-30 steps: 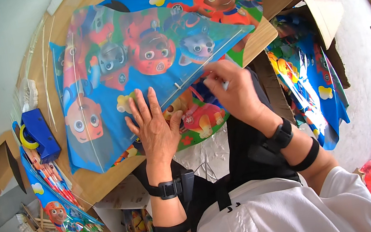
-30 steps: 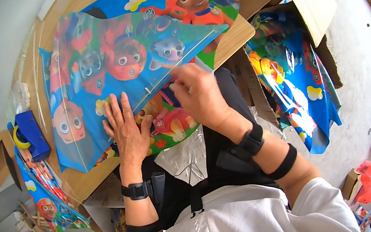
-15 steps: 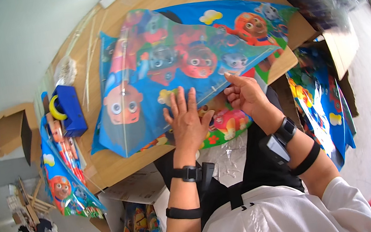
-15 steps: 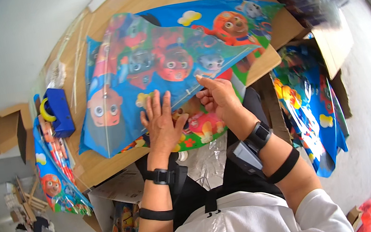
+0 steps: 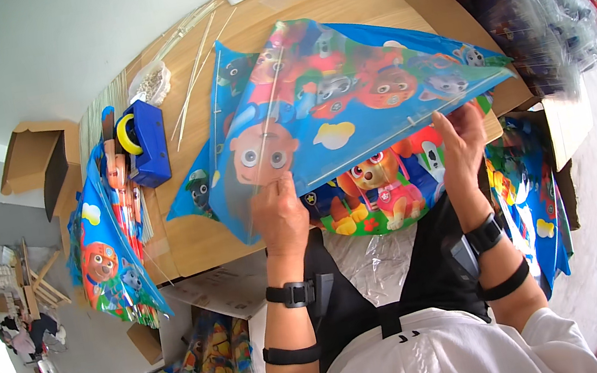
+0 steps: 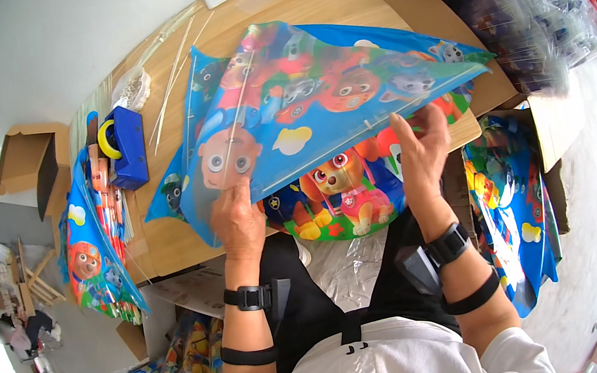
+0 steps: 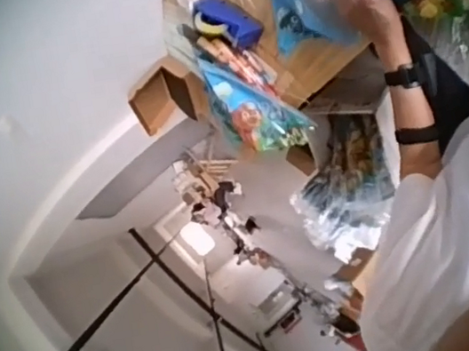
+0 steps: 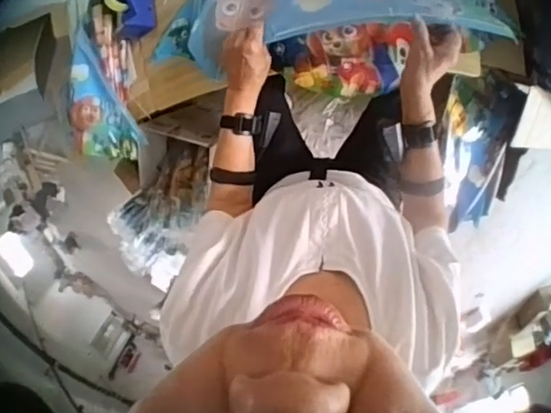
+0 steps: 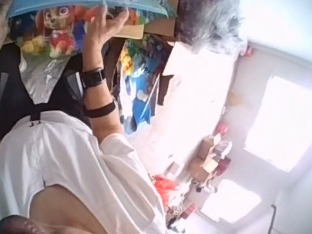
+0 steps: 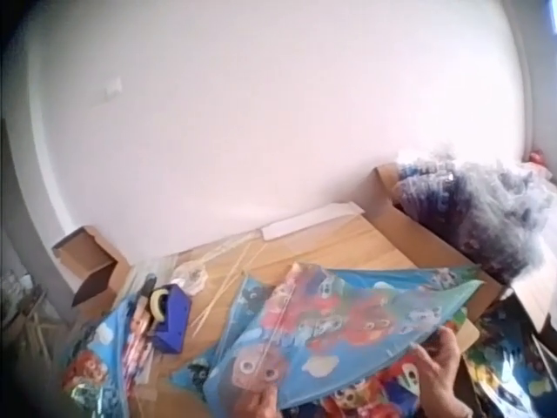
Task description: Assembling Paw Patrol themed kites by inserting rods and applying tape.
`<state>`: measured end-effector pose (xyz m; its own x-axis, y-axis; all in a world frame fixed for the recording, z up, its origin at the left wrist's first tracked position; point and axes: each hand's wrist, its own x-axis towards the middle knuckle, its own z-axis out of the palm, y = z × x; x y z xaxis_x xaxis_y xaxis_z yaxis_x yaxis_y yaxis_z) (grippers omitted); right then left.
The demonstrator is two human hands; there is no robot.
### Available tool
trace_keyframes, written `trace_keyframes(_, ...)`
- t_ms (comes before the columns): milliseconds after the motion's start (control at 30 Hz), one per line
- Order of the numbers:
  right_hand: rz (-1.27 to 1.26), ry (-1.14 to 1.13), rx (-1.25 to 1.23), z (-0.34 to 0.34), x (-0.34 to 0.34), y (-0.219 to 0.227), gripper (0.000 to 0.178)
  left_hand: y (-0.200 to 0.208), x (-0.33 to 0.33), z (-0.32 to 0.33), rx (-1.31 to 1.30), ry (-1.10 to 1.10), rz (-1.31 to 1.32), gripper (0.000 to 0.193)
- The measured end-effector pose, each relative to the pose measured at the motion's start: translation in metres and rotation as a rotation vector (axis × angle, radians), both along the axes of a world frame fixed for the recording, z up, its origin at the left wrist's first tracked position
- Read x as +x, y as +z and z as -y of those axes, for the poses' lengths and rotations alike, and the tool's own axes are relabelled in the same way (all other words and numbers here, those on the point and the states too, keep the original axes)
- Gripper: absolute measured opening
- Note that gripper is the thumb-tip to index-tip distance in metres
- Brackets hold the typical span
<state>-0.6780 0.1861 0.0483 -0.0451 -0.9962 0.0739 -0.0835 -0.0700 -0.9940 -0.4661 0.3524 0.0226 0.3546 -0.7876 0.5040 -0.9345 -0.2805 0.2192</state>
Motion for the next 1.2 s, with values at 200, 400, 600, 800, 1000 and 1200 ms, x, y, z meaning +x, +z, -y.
trace_keyframes(200, -0.788, 0.159, -0.804, -0.040, 0.000, 0.020, 0.072, 0.015, -0.035, 0.003, 0.048, -0.078, -0.133, 0.014)
trace_keyframes(400, -0.987, 0.423, -1.032, -0.009, -0.001, 0.014, 0.016, 0.027, -0.052, -0.003, 0.032, -0.288, -0.355, 0.027)
trace_keyframes(600, -1.076, 0.412, -1.051, 0.022, -0.033, 0.019, 0.026, 0.014, 0.020, -0.042, -0.070, -0.083, -0.625, 0.028)
trace_keyframes(800, -1.029, 0.344, -0.955, 0.026, -0.045, 0.024, 0.032, -0.011, 0.063, -0.044, 0.224, 0.050, -0.227, 0.060)
trace_keyframes(1000, -0.803, 0.344, -0.753, 0.030, -0.045, 0.041, 0.031, -0.022, 0.052, -0.020, 0.174, -0.075, -0.182, 0.069)
trace_keyframes(1200, -0.461, 0.348, -0.619, 0.047, -0.050, 0.070, 0.028, -0.041, 0.083, 0.023, 0.113, 0.066, -0.113, 0.067)
